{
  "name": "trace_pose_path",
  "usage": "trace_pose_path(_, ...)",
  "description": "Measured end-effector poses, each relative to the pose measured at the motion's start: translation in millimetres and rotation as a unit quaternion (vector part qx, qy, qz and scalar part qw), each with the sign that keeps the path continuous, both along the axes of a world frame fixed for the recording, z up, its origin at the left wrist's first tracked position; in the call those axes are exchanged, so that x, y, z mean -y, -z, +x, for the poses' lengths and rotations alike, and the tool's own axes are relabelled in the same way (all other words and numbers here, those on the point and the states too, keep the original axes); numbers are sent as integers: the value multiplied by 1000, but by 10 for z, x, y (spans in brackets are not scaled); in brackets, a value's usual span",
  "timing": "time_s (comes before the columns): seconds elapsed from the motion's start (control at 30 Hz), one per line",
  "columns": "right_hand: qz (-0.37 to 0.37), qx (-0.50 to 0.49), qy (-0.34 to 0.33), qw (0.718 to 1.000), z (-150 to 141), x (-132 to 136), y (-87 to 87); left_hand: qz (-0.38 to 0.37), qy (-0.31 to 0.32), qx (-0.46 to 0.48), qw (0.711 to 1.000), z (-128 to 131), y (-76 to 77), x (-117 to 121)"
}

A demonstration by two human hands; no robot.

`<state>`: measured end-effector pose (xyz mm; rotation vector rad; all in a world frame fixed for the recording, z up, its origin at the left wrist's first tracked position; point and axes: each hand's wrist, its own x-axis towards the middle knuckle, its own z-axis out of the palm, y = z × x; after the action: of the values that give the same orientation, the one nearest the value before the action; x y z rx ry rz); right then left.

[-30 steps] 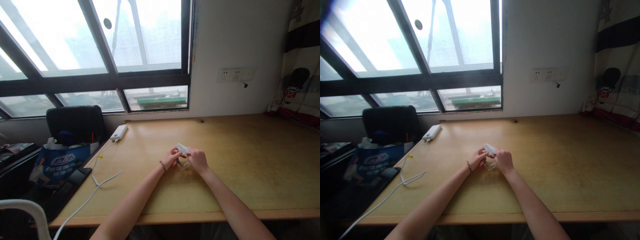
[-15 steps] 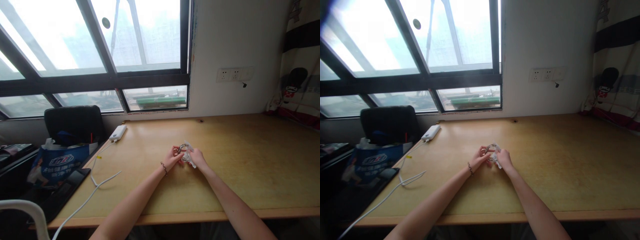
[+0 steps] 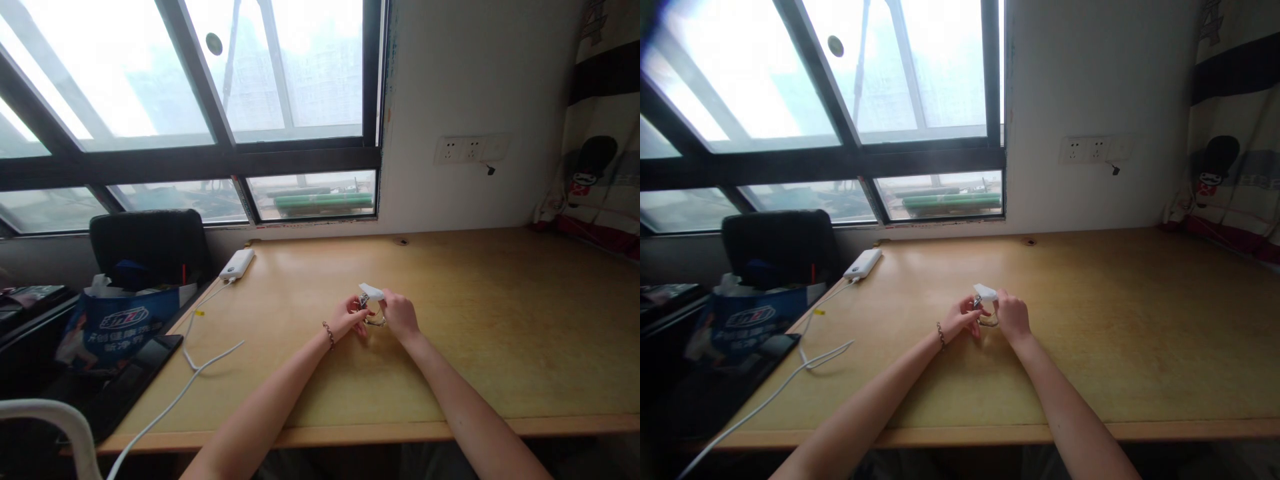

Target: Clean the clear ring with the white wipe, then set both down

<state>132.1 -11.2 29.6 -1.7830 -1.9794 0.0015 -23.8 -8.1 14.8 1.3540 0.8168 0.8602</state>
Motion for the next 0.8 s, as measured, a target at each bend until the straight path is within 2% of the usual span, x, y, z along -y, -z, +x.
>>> trace_pose_path(0.07, -26, -61, 12, 998, 5, -54, 48, -32, 1, 14, 999, 11, 13, -8)
trace_pose_path(0.13, -83, -161, 23, 983, 0, -111, 107, -44, -9, 29, 999, 21, 31, -13)
trace_pose_path(0.27, -216, -348, 21, 912, -35, -173, 204, -33, -15, 66, 997, 33, 45, -15)
trace_pose_path(0.33, -236, -384, 13, 893, -55, -179, 227, -22, -17, 80, 996, 38, 39, -14)
trace_pose_path(0.43, -242, -404, 18, 882, -75, -176, 227, -8, -16, 86, 996, 47, 39, -23)
trace_pose_path(0.5, -231, -383, 28, 894, -74, -169, 207, 5, -16, 81, 997, 51, 51, -35)
trace_pose_path(0.53, -209, -354, 31, 911, -69, -161, 191, 15, -17, 77, 997, 51, 58, -41)
trace_pose_path(0.6, -133, -257, 32, 957, -53, -135, 152, 32, -20, 69, 997, 48, 69, -52)
trace_pose_path(0.67, -54, -134, 33, 989, -33, -98, 105, 44, -27, 57, 997, 41, 68, -57)
trace_pose_path(0.8, 2, 29, 38, 999, -6, -16, 12, 78, -42, 17, 996, 27, 51, -61)
